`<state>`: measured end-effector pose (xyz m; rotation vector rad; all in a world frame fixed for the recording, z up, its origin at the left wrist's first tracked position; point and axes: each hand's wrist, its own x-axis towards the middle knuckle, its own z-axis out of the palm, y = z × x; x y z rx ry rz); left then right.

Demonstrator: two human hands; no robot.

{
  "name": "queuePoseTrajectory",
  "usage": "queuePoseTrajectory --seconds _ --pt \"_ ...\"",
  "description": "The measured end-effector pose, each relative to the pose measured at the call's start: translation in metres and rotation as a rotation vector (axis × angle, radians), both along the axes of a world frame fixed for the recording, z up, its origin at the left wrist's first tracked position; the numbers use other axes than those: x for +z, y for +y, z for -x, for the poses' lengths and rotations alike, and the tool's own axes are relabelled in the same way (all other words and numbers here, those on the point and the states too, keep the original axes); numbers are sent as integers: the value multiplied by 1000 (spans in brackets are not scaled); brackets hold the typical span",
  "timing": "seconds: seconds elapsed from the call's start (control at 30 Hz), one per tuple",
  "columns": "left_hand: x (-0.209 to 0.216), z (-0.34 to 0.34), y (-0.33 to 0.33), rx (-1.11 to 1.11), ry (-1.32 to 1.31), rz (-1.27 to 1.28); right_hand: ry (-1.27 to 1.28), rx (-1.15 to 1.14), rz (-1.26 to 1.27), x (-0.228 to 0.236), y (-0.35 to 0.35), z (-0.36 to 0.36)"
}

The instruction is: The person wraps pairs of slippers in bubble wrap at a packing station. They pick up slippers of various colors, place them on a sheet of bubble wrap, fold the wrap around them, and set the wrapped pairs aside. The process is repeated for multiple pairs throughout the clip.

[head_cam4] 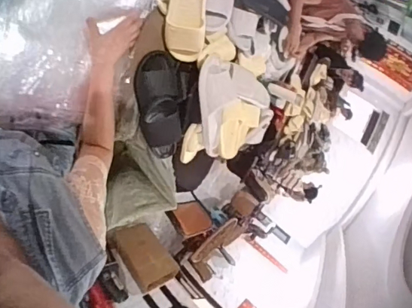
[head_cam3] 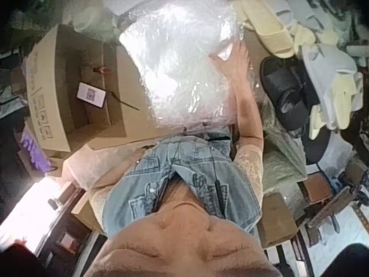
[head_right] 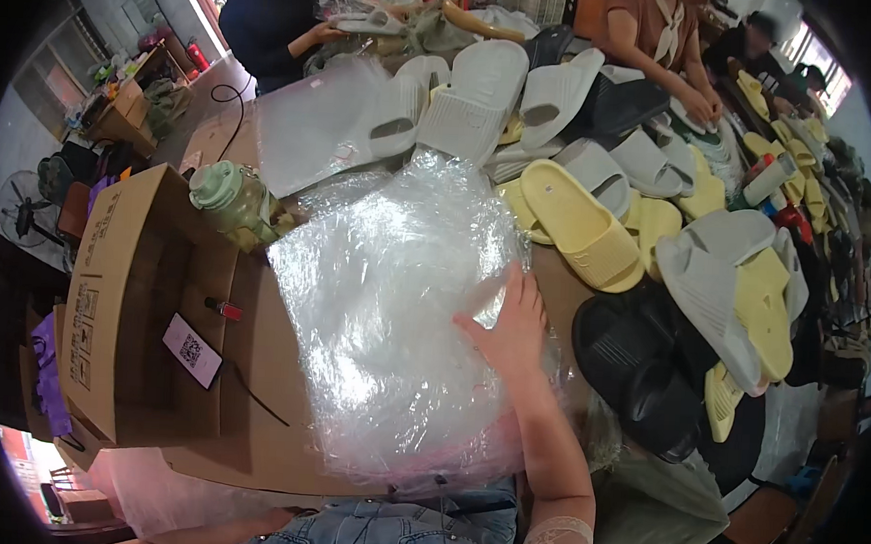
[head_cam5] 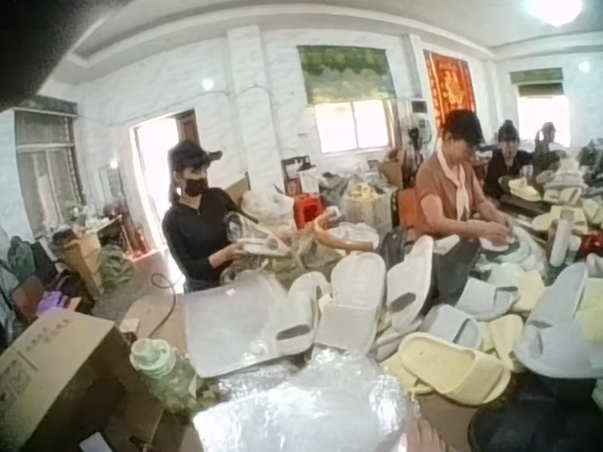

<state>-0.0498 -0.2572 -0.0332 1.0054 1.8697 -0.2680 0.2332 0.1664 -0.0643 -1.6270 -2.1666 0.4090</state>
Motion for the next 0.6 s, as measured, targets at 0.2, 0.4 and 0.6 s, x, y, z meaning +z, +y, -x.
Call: queuePoseTrajectory --seconds 0.2,0.4,0.6 --pt "125 6 116 -192 -31 -454 -115 -121 184 33 18 -17" --pt "-3 0 239 369 13 -877 -94 -33 330 26 30 -17" --pt "8 -6 277 305 142 -924 19 -1 330 23 -23 -59"
